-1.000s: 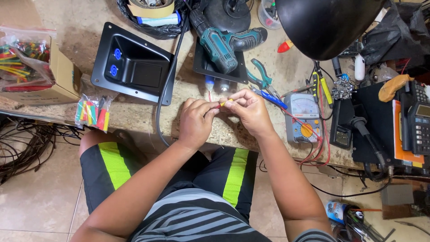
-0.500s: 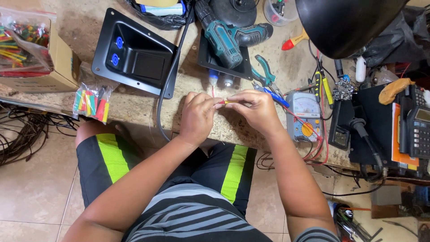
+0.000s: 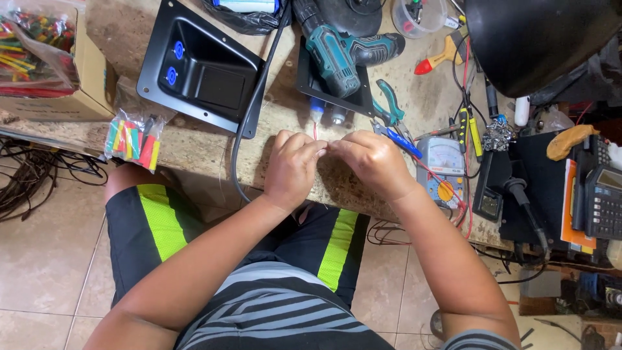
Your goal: The person is repairing an electronic device by stripping wires, twisting them together, soldering connections, and moving a large electronic unit at a workbench.
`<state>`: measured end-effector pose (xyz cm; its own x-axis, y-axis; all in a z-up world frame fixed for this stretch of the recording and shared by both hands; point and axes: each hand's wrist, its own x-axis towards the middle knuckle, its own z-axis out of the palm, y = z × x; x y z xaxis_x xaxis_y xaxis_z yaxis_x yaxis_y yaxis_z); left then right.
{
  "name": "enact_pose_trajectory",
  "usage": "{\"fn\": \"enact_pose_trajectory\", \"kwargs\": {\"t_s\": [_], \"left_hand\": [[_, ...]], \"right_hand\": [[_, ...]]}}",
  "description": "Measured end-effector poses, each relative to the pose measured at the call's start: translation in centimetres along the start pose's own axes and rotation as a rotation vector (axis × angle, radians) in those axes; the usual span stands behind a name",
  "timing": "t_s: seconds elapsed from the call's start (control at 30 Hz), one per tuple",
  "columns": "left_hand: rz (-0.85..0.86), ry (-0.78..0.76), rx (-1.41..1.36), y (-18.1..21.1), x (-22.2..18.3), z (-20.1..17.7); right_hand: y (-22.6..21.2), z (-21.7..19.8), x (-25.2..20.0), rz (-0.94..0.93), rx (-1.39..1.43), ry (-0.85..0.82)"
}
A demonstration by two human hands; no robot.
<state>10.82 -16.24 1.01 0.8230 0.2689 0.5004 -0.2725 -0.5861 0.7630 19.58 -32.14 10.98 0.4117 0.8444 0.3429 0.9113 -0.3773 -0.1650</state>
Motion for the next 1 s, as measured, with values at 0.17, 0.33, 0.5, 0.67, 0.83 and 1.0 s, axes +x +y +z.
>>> {"fn": "enact_pose_trajectory", "kwargs": {"t_s": [0.17, 0.33, 0.5, 0.67, 0.83, 1.0], "left_hand": [[0.007, -0.005, -0.002, 0.1, 0.1, -0.2], [0.034, -0.022, -0.004, -0.2, 0.5, -0.5], [-0.003, -0.038, -0.086, 0.1, 0.5, -0.8], [-0.015, -0.019, -0.067, -0.2, 0.4, -0.5], [-0.04, -0.039, -0.071, 0.0, 0.5, -0.8], [-0.007, -0.078, -0.049, -0.3, 0.5, -0.6]], "right_hand": [[-0.1, -0.3, 0.5, -0.02, 0.046, -0.013], [0.3, 0.8, -0.4, 0.098, 0.18, 0.013], [-0.9, 0.2, 0.3, 0.214, 0.337, 0.034], [-0.8, 1.3, -0.5, 0.218, 0.267, 0.081], [-0.3, 0.7, -1.0, 0.206, 0.155, 0.11], [0.0, -0.2, -0.9, 0.085, 0.052, 0.043]]}}
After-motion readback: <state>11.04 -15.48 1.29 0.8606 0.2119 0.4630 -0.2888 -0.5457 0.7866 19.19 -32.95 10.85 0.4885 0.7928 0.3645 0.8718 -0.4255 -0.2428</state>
